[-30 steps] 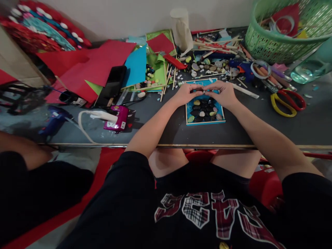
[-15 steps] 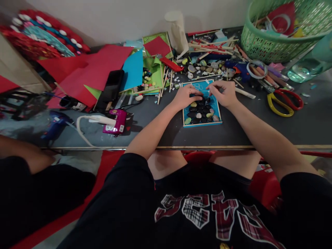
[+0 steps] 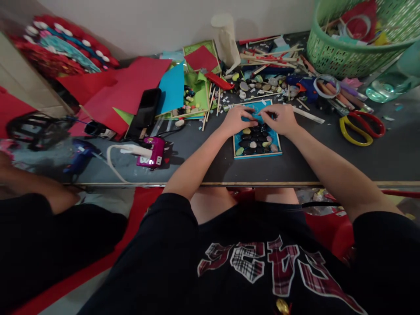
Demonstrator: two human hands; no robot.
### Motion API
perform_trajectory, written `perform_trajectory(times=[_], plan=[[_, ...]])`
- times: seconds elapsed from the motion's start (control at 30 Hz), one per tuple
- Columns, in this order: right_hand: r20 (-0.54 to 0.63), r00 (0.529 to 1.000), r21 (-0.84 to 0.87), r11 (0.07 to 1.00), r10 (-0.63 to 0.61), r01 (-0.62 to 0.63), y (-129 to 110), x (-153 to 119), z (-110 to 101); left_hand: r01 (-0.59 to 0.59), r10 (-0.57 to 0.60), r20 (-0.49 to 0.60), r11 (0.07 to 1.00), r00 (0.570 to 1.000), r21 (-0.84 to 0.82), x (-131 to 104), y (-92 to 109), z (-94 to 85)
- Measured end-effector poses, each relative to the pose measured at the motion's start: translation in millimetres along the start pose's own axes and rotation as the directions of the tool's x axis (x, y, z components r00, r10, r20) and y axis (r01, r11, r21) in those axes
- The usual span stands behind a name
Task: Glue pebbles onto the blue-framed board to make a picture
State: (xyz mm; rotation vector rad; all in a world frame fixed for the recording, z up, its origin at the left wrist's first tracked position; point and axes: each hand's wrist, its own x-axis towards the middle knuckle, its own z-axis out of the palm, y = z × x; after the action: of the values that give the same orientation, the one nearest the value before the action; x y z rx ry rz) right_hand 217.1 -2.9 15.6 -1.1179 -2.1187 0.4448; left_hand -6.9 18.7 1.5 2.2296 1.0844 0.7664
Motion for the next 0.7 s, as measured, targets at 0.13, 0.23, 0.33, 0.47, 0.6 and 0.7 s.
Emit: perform_trajectory(times=[0.13, 0.23, 0.33, 0.47, 0.6, 0.7], plan=[[-0.018, 1.0, -0.064, 0.998, -0.005, 0.004, 4.0, 0.2, 2.6, 0.083, -0.083, -0.034, 0.997, 0.996, 0.002, 7.4, -4.2, 0.8], [-0.043, 0.999, -0.101, 0.995, -0.004, 0.0, 5.6, 0.2, 4.1, 0.11, -0.109, -0.027, 0.994, 0.994, 0.015, 11.4, -3.3, 2.2], [-0.057, 0.998, -0.134, 0.991, -0.022, 0.014, 4.8, 0.8, 5.3, 0.123, -0.122, -0.023, 0.991, 0.992, 0.056, 12.0, -0.7, 3.6], [-0.06, 0.997, -0.151, 0.988, -0.04, 0.031, 2.9, 1.8, 6.1, 0.023, -0.022, -0.018, 0.997, 1.0, 0.073, 7.5, -3.4, 5.0], [-0.083, 0.996, -0.097, 0.995, -0.013, 0.005, 4.5, 2.3, 5.6, -0.066, 0.066, 0.003, 0.995, 0.998, -0.076, 1.0, -8.5, 3.0], [-0.119, 0.993, -0.065, 0.998, 0.004, -0.012, 6.2, 2.3, 5.0, -0.069, 0.065, -0.034, 0.987, 0.997, -0.147, -1.1, -9.9, -0.2]])
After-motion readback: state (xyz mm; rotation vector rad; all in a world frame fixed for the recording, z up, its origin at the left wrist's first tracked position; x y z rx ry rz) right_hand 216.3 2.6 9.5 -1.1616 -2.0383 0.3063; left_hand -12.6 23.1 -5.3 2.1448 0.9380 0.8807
